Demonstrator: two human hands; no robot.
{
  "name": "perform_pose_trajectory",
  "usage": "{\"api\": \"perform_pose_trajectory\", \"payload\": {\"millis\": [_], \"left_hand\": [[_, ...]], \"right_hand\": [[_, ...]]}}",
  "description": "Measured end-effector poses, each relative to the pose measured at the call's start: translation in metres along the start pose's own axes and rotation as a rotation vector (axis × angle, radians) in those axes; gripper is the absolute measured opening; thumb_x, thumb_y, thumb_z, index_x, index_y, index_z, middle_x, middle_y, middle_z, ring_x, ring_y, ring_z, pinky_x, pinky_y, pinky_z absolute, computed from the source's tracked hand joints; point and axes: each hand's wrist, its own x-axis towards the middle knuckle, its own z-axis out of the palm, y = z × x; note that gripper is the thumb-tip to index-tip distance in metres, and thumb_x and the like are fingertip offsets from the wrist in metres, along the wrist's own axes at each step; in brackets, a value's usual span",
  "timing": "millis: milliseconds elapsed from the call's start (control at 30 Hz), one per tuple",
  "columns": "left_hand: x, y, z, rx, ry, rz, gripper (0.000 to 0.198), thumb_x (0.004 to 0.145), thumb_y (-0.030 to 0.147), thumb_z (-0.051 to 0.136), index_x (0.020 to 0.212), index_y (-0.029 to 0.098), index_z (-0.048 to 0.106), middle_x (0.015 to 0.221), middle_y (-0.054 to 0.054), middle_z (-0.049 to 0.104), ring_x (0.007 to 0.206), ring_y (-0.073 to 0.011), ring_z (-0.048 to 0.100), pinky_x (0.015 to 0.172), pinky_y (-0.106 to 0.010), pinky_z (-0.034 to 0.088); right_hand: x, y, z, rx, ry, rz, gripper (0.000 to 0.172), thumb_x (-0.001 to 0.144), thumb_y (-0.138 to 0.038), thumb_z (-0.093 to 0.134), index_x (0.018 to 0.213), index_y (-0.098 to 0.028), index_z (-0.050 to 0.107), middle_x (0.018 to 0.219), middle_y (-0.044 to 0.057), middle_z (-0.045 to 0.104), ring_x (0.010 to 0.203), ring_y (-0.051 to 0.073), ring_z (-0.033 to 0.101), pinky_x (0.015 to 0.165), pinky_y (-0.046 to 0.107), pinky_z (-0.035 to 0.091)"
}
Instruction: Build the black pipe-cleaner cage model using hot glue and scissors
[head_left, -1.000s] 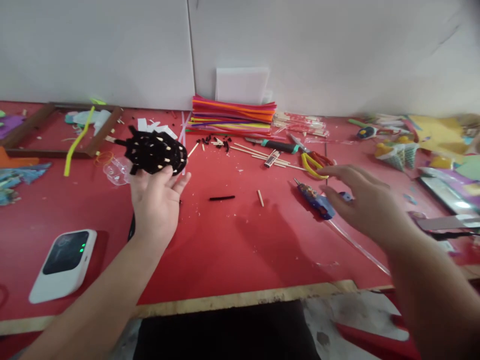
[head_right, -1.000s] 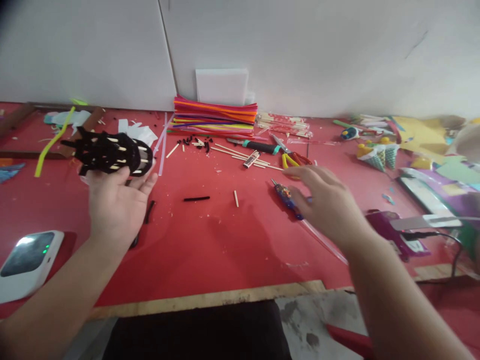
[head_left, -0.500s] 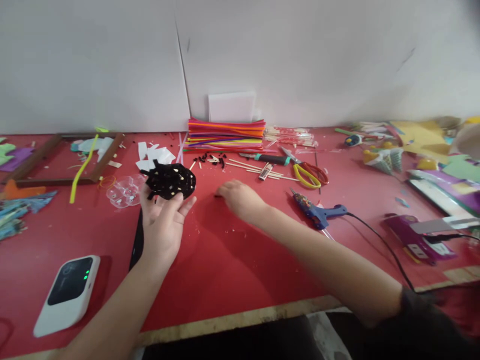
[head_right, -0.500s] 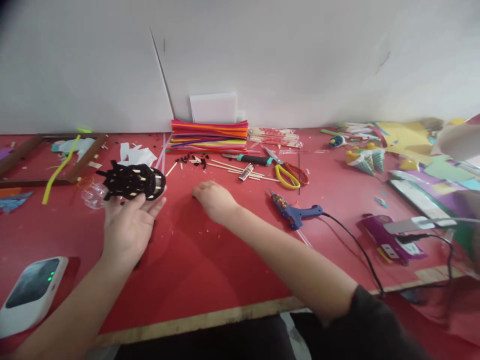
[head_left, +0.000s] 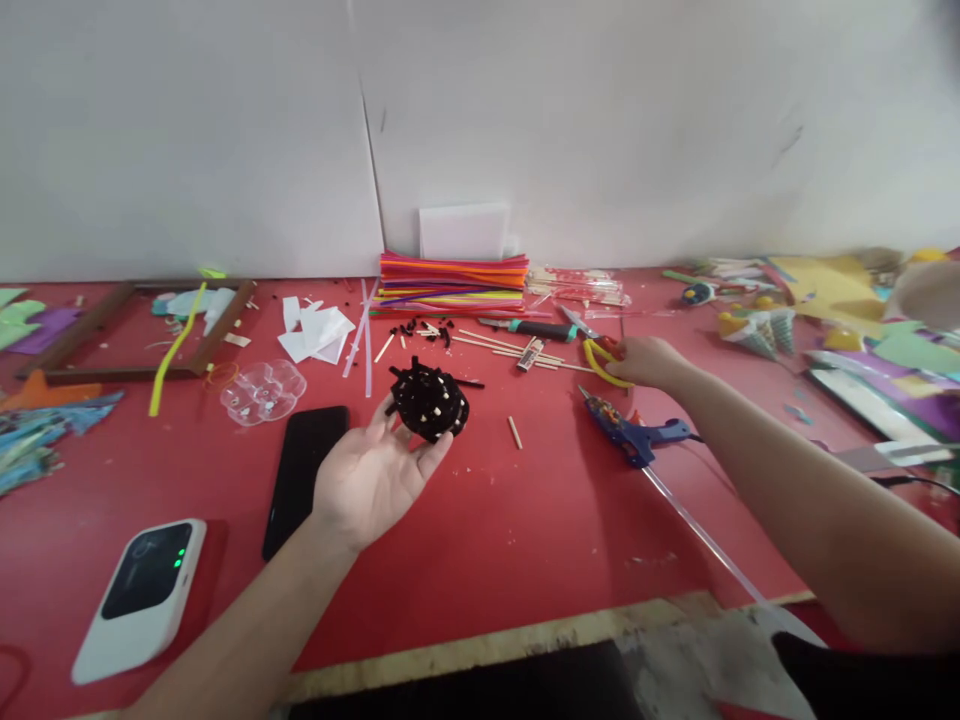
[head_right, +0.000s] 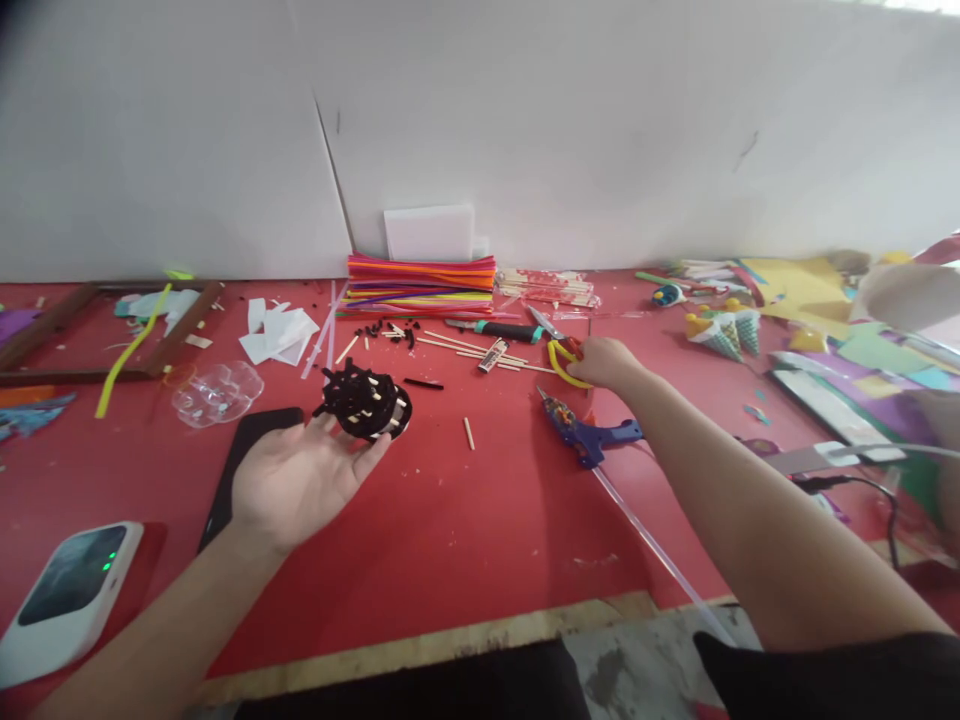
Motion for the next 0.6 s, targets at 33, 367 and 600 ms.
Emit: {"api": "perform_pose_trajectory", "payload": {"millis": [33, 367, 600], "left_hand": [[0.000, -0.001, -0.001, 0.013, -0.003, -0.016, 0.027, 0.082, 0.039, 0.080, 0.104, 0.025, 0.073, 0.118, -0.005, 0.079, 0.126, -0.0254, 0.070, 0.111, -0.040, 0.059], [0.002, -0.006, 0.001, -0.005, 0.157, -0.065, 0.040, 0.077, 0.041, 0.090, 0.104, 0.023, 0.067, 0.105, -0.004, 0.076, 0.096, -0.0251, 0.074, 0.077, -0.043, 0.067], [0.000, -0.014, -0.002, 0.146, 0.074, 0.004, 0.060, 0.076, 0.052, 0.089, 0.121, 0.026, 0.060, 0.122, -0.007, 0.069, 0.105, -0.0267, 0.071, 0.073, -0.039, 0.066]], "right_hand": [[0.001, -0.002, -0.001, -0.036, -0.057, 0.038, 0.040, 0.101, -0.047, 0.067, 0.073, -0.018, 0.066, 0.061, -0.003, 0.060, 0.049, 0.009, 0.052, 0.052, 0.025, 0.044], [-0.014, -0.018, -0.051, -0.327, -0.282, 0.314, 0.055, 0.089, -0.042, 0.065, 0.043, -0.029, 0.037, 0.037, 0.003, 0.041, 0.039, 0.014, 0.036, 0.059, 0.041, 0.028], [-0.081, -0.036, -0.050, -0.044, -0.290, 0.269, 0.040, 0.085, -0.062, 0.061, 0.074, -0.024, 0.054, 0.058, -0.001, 0.052, 0.056, 0.016, 0.047, 0.061, 0.033, 0.034]]}}
